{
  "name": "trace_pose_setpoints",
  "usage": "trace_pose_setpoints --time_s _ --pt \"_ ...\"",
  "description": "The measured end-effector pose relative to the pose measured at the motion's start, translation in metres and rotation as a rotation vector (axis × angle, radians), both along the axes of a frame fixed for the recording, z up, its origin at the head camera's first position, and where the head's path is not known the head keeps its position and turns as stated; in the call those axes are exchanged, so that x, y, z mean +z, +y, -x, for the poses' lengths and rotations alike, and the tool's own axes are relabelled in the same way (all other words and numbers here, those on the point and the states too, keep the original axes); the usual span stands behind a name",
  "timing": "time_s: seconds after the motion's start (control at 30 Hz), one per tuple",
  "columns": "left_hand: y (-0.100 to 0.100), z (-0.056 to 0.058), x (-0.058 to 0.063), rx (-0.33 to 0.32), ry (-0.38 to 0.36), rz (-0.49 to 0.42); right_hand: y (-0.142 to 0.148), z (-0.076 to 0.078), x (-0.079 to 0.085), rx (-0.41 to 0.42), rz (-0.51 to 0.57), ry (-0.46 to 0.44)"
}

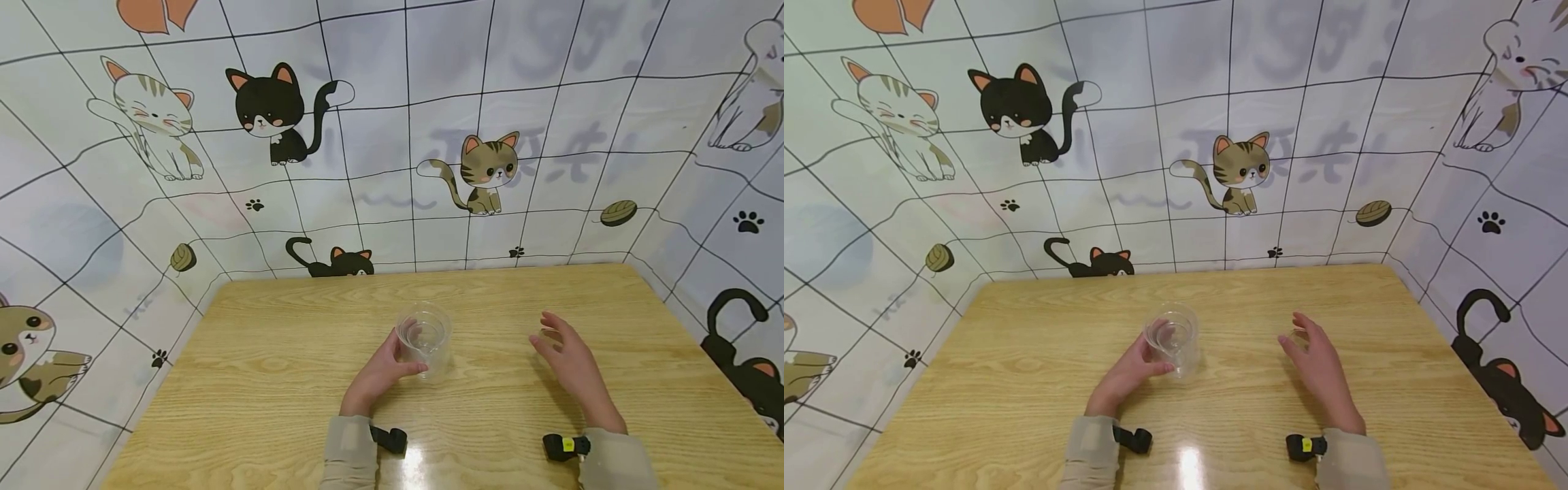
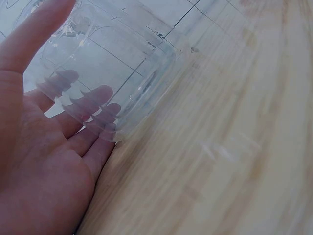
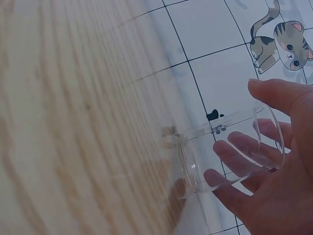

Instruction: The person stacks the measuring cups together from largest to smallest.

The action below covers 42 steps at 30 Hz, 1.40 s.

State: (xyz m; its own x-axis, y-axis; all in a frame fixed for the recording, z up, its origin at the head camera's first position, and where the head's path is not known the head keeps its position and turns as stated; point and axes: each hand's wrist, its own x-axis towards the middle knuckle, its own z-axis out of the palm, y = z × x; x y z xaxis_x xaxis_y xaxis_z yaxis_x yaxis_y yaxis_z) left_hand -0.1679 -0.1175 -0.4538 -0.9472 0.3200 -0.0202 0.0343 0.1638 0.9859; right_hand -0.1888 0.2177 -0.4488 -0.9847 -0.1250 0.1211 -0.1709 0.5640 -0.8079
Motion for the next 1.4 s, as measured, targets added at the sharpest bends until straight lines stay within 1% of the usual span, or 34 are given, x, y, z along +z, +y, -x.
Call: trace_pose_setpoints --time_s 0.13,0.23,0.4,0.53,0.6,0.73,0.9,0.97,1.13,1.2,1.4 --pt "-0.001 0.007 -0.016 0.016 0.017 0.022 0.0 0.002 -0.002 -0.009 0.01 -0.007" --pt "-0.001 0.011 -0.027 0.02 0.035 0.024 0.0 0.003 -0.002 -0.021 0.012 -0.031" --pt "-0.001 0.012 -0.027 0.009 0.035 0.006 0.0 0.003 -0.003 -0.043 -0.02 -0.085" --pt "-0.001 0.011 -0.026 0.012 0.035 0.015 0.0 0.004 -0.005 -0.037 -0.037 -0.104" --pt "-0.001 0.011 -0.026 0.014 0.034 0.014 0.001 0.004 -0.005 -0.02 -0.025 -0.127" --pt "-0.002 0.011 -0.026 0.014 0.03 0.014 0.007 0.003 -0.003 0.046 0.011 -0.185" --pt "-0.002 0.011 -0.026 0.017 0.029 0.026 0.019 0.0 -0.001 0.132 0.053 -0.191" --pt "-0.002 0.011 -0.026 0.02 0.033 0.03 0.023 0.0 -0.001 0.16 0.088 -0.196" --pt "-0.002 0.011 -0.025 0.024 0.045 0.043 0.03 -0.001 0.0 0.193 0.155 -0.252" --pt "-0.002 0.011 -0.025 0.023 0.045 0.044 0.033 -0.002 -0.001 0.198 0.157 -0.266" --pt "-0.002 0.011 -0.027 0.015 0.037 0.027 0.041 -0.004 -0.004 0.223 0.137 -0.247"
